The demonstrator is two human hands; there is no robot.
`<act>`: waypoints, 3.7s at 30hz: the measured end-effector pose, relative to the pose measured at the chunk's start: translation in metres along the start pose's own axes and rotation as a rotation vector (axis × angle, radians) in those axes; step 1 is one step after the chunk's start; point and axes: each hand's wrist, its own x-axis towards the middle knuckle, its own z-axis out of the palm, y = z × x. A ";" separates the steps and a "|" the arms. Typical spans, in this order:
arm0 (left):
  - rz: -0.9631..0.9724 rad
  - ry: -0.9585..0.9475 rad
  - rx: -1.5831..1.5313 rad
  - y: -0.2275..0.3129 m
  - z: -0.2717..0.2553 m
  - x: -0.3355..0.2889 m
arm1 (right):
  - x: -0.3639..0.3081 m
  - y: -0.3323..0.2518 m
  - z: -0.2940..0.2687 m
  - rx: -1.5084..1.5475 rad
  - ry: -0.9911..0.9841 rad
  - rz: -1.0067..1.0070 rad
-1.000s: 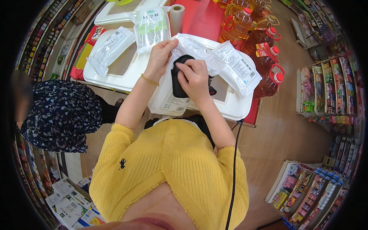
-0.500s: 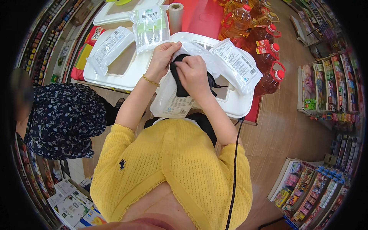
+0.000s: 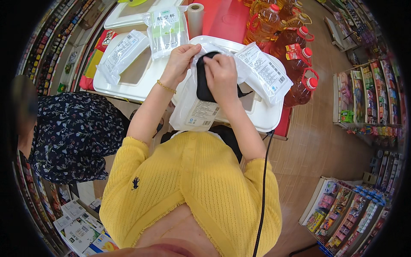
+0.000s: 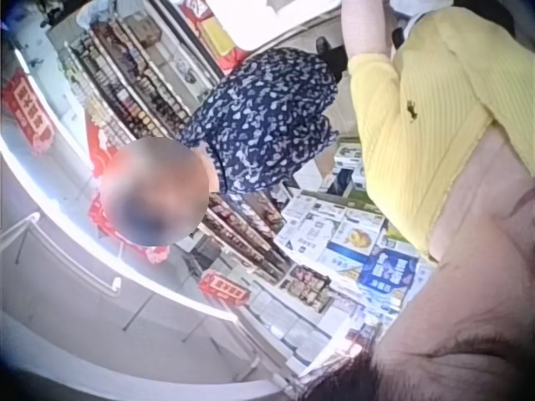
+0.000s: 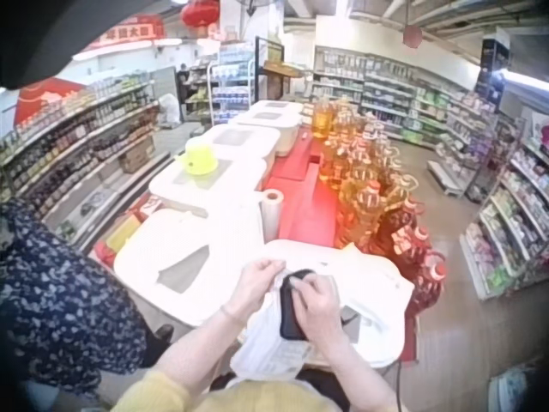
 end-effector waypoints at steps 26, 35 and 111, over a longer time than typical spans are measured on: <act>-0.274 -0.169 -0.256 -0.054 -0.021 0.009 | -0.069 0.023 0.012 0.216 -0.016 0.231; -0.305 -0.100 -0.118 -0.066 -0.022 0.012 | -0.047 0.030 0.011 0.324 0.137 0.431; -0.308 -0.166 0.571 -0.034 -0.082 -0.048 | -0.127 0.082 0.001 0.740 0.327 0.809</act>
